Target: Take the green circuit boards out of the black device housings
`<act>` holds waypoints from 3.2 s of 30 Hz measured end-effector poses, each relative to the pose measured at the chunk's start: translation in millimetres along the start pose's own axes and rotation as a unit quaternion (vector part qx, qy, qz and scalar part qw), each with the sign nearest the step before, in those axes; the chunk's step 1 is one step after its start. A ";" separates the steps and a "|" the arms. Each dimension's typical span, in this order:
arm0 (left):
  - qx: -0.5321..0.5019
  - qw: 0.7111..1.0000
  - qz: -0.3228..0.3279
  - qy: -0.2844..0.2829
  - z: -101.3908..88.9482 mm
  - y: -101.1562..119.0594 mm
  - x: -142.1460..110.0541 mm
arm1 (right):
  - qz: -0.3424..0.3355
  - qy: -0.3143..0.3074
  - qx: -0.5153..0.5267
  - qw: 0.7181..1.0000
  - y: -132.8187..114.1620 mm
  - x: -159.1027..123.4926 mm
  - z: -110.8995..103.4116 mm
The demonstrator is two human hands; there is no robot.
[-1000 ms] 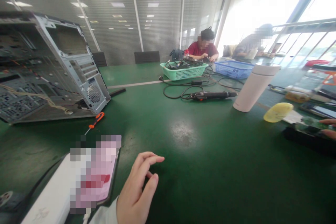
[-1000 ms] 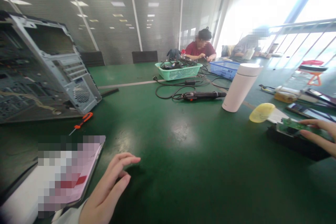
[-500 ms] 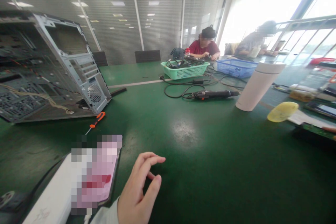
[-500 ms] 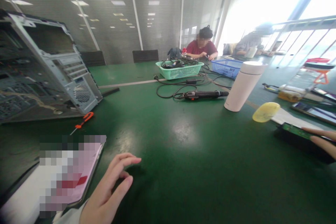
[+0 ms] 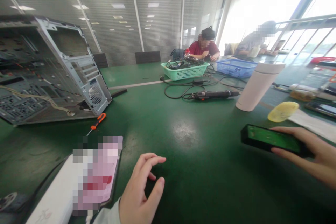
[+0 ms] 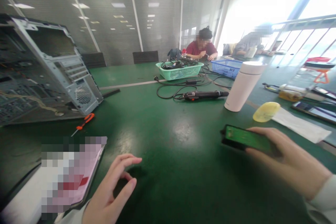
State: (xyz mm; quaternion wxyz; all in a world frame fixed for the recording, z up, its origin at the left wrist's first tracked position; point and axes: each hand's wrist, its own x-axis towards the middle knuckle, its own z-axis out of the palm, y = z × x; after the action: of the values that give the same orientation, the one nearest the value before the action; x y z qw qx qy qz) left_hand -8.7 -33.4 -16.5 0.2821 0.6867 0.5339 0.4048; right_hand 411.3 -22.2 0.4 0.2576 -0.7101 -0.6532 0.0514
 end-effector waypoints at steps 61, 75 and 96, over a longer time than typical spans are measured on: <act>0.007 0.994 0.103 -0.036 -11.8 -5.5 5.8 | -0.421 -0.064 0.203 0.882 -194.0 -10.1 72.9; 0.039 0.994 0.098 -0.018 -13.5 -7.1 6.3 | -0.323 -0.096 0.209 0.918 -193.7 -16.3 78.5; 0.193 0.952 0.233 0.036 -15.4 3.7 9.9 | -0.451 0.110 0.050 0.884 -205.2 -19.7 80.5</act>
State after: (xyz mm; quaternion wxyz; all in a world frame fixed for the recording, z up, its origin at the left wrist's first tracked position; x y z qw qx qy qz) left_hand -19.0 -25.5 -3.0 0.0224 0.8182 0.4371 0.3728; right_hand 190.6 -14.1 14.6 0.3585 -0.3257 -0.8671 -0.1164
